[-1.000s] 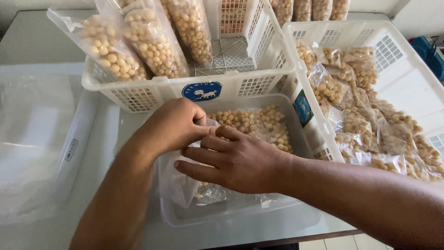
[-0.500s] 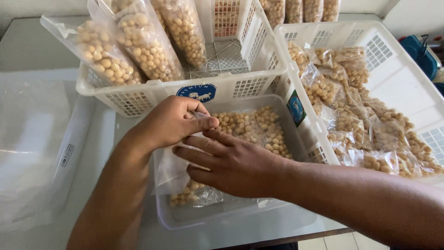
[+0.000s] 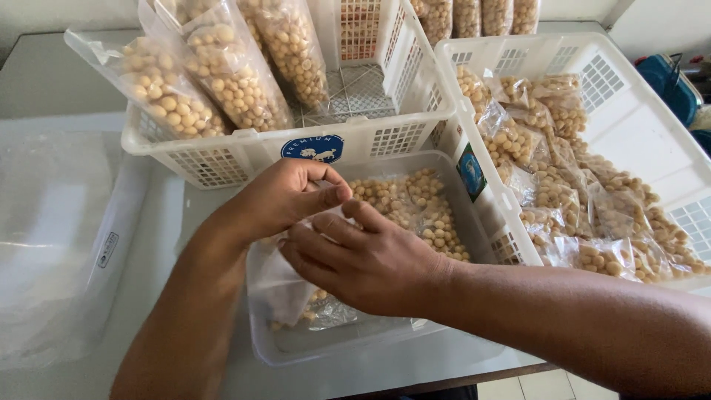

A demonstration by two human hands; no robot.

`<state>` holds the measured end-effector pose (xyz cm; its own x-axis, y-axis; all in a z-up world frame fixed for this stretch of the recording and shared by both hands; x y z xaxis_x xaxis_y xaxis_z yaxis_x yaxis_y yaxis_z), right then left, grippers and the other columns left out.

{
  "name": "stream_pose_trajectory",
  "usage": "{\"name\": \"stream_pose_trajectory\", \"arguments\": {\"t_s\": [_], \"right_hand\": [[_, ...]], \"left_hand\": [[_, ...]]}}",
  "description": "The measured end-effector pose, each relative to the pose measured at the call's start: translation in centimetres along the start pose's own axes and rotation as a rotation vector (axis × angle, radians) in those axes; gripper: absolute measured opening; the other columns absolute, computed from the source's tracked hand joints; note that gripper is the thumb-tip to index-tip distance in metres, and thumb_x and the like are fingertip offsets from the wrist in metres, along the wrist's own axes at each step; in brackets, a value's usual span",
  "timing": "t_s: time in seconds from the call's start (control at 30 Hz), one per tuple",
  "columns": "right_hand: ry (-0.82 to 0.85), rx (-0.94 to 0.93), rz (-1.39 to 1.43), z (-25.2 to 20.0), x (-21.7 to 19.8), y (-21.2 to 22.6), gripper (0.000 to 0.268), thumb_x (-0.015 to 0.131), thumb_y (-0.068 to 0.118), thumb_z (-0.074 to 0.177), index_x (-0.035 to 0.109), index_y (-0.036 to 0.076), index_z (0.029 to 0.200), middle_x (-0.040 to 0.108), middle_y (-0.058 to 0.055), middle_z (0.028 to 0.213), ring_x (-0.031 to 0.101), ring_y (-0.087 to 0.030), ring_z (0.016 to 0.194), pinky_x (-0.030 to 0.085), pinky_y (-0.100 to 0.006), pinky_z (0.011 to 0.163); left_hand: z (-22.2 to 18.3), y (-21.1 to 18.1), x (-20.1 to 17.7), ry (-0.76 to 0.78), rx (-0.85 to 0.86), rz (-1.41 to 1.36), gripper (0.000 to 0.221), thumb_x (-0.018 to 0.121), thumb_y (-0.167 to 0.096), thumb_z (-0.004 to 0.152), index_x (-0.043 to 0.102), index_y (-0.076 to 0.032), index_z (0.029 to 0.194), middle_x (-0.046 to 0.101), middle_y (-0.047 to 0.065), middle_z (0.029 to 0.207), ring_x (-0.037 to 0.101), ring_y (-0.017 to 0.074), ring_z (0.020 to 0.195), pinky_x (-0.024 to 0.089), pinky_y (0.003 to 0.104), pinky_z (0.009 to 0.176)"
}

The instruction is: Filling plastic bags with small round food items from a tray and organizing filled bags in crates.

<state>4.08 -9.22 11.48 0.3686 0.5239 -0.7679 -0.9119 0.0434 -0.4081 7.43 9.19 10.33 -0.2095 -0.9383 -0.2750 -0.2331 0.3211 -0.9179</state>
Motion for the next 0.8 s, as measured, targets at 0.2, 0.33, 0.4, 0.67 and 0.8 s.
{"name": "stream_pose_trajectory", "arguments": {"t_s": [0.2, 0.33, 0.4, 0.67, 0.8], "right_hand": [[-0.021, 0.093, -0.043, 0.0, 0.0, -1.2, 0.029, 0.071, 0.002, 0.109, 0.078, 0.007, 0.136, 0.072, -0.010, 0.120, 0.068, -0.032, 0.118, 0.053, -0.046, 0.094], [-0.005, 0.198, -0.014, -0.6, 0.4, -2.8, 0.015, 0.089, 0.012, 0.108, 0.076, 0.019, 0.104, 0.080, 0.002, 0.101, 0.069, -0.024, 0.101, 0.045, -0.042, 0.096], [0.041, 0.244, 0.021, -0.8, 0.4, -4.1, 0.024, 0.090, 0.025, 0.109, 0.076, 0.025, 0.089, 0.085, 0.008, 0.093, 0.067, -0.022, 0.090, 0.045, -0.044, 0.098], [0.146, 0.721, 0.700, -1.8, 2.0, -8.9, 0.047, 0.093, 0.030, 0.102, 0.071, 0.010, 0.138, 0.080, -0.011, 0.137, 0.090, -0.023, 0.102, 0.073, -0.045, 0.079], [0.052, 0.573, 1.082, -1.7, 3.7, -7.9, 0.006, 0.079, 0.008, 0.105, 0.081, 0.004, 0.108, 0.080, -0.017, 0.108, 0.085, -0.041, 0.093, 0.069, -0.047, 0.080]], "left_hand": [[0.6, 1.4, -0.1, -0.004, 0.039, -0.047, 0.060, 0.079, -0.060, 0.087, 0.090, -0.008, 0.114, 0.090, 0.009, 0.101, 0.083, 0.0181, 0.091, 0.064, 0.030, 0.074], [0.8, 1.7, -0.3, -0.005, 0.139, -0.035, 0.064, 0.076, -0.062, 0.091, 0.089, -0.006, 0.119, 0.088, 0.007, 0.102, 0.081, 0.0156, 0.093, 0.062, 0.030, 0.078], [0.4, 1.3, -0.4, -0.007, 0.125, -0.049, 0.065, 0.078, -0.062, 0.088, 0.089, -0.005, 0.119, 0.089, 0.009, 0.101, 0.084, 0.0185, 0.091, 0.066, 0.032, 0.078], [-0.5, 1.7, -1.9, -0.004, 0.264, 0.147, 0.040, 0.082, -0.049, 0.105, 0.096, -0.012, 0.098, 0.058, -0.009, 0.069, 0.049, 0.0062, 0.064, 0.033, 0.031, 0.059], [-0.7, 1.3, -1.9, -0.014, 0.324, 0.106, 0.049, 0.085, -0.052, 0.106, 0.089, -0.006, 0.089, 0.066, 0.005, 0.056, 0.060, 0.0153, 0.055, 0.050, 0.029, 0.057]]}}
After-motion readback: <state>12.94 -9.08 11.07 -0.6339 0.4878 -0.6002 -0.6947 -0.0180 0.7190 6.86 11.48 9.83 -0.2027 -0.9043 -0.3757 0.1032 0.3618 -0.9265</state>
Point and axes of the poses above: each hand's wrist, its own z-axis towards the middle knuckle, its own x-axis out of the palm, y = z × x, the point moved 4 cm from there along z, towards the middle knuckle
